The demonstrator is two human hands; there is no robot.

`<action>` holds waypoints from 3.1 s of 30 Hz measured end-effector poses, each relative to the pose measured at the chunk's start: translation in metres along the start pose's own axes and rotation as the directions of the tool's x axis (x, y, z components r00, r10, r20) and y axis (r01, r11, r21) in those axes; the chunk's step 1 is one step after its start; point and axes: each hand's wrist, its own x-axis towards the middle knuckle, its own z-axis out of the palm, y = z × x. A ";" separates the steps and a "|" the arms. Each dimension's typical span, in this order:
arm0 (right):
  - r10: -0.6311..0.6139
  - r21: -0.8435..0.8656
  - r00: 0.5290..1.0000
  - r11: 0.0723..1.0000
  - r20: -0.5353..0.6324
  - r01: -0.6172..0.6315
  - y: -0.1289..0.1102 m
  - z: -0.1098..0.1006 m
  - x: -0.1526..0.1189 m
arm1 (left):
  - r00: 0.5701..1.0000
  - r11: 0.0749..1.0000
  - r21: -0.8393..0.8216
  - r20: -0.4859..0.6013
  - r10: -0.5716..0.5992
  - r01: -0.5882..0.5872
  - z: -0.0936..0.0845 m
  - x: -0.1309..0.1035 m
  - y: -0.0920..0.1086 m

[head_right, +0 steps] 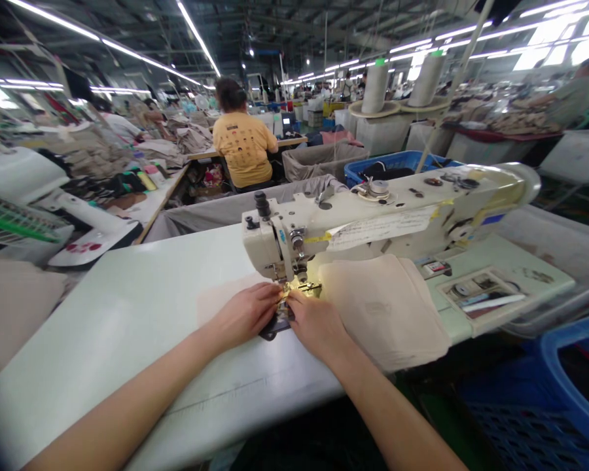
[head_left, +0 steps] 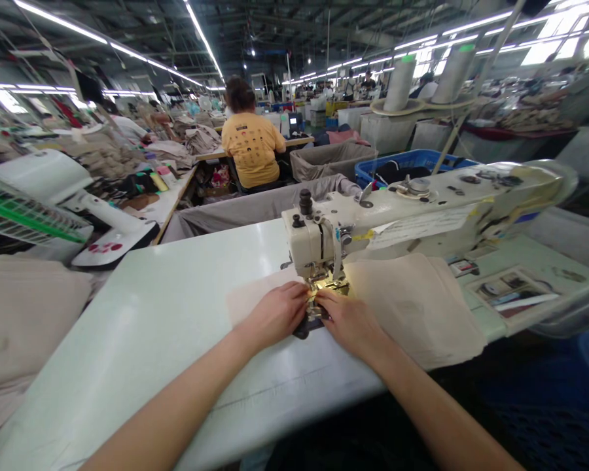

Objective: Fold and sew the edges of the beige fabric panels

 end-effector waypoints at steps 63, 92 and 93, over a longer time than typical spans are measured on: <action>-0.105 0.250 0.992 0.961 -0.063 0.118 -0.002 0.002 -0.060 | 0.574 0.497 0.450 -0.042 -0.818 0.742 -0.011 -0.046 0.029; 0.324 0.597 0.945 0.751 0.041 -0.283 -0.006 0.009 -0.034 | 0.461 0.432 0.418 0.034 -0.887 0.800 -0.018 -0.051 0.044; 0.315 0.574 0.946 0.763 0.071 -0.297 -0.006 0.007 -0.035 | 0.461 0.433 0.416 0.037 -0.887 0.800 -0.018 -0.052 0.043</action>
